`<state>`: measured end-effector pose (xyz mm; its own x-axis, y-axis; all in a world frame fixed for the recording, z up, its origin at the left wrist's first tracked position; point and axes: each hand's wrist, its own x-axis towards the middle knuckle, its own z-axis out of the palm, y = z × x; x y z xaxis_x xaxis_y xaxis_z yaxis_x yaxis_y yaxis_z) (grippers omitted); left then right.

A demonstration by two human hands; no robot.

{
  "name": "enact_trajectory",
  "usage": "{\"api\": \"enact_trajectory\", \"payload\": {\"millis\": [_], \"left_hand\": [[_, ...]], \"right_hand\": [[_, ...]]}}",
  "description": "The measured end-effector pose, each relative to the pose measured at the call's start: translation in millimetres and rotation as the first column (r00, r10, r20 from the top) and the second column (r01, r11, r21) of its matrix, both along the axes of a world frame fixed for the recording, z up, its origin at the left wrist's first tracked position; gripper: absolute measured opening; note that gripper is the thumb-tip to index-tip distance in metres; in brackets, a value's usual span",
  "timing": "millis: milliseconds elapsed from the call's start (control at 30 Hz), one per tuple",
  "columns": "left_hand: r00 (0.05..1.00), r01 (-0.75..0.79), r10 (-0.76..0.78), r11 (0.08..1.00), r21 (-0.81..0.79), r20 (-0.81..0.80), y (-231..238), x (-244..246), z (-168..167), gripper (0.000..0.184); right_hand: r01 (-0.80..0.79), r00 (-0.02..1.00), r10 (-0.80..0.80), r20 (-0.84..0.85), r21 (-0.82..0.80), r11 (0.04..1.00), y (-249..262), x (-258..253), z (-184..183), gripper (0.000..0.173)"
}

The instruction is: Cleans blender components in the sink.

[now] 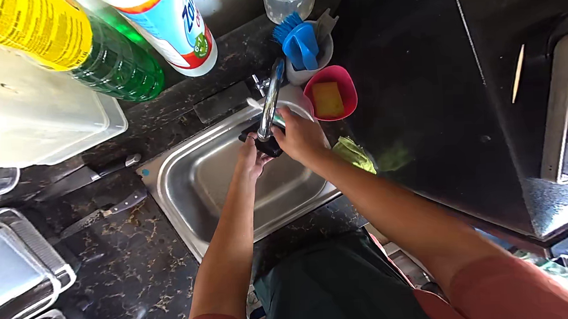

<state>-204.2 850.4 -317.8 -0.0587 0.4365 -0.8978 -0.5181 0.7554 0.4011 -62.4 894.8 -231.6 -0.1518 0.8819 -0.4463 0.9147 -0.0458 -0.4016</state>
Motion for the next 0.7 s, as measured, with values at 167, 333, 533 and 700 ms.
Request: {"api": "enact_trajectory", "payload": {"millis": [167,333,533,700], "left_hand": [[1.000,-0.009,0.009,1.000,0.026,0.027,-4.6,-2.1,-0.8,0.034],[0.995,-0.074,0.072,0.997,0.020,0.065,-5.2,-2.8,4.4,0.031],[0.970,-0.183,0.172,0.982,0.047,0.171,-3.8,1.5,2.4,0.034],[0.960,-0.223,0.216,0.975,0.021,0.177,-1.9,2.9,3.7,0.036]], "right_hand": [[-0.162,0.974,0.128,0.185,0.187,0.969,62.3,-34.2,-7.8,0.045],[-0.255,0.948,0.190,0.255,0.250,0.934,81.6,-49.0,-19.2,0.030],[-0.186,0.976,0.162,0.143,0.177,0.967,62.9,-33.3,-0.8,0.048],[-0.047,0.982,0.030,-0.188,-0.086,0.995,-15.0,26.6,10.9,0.036]]}}
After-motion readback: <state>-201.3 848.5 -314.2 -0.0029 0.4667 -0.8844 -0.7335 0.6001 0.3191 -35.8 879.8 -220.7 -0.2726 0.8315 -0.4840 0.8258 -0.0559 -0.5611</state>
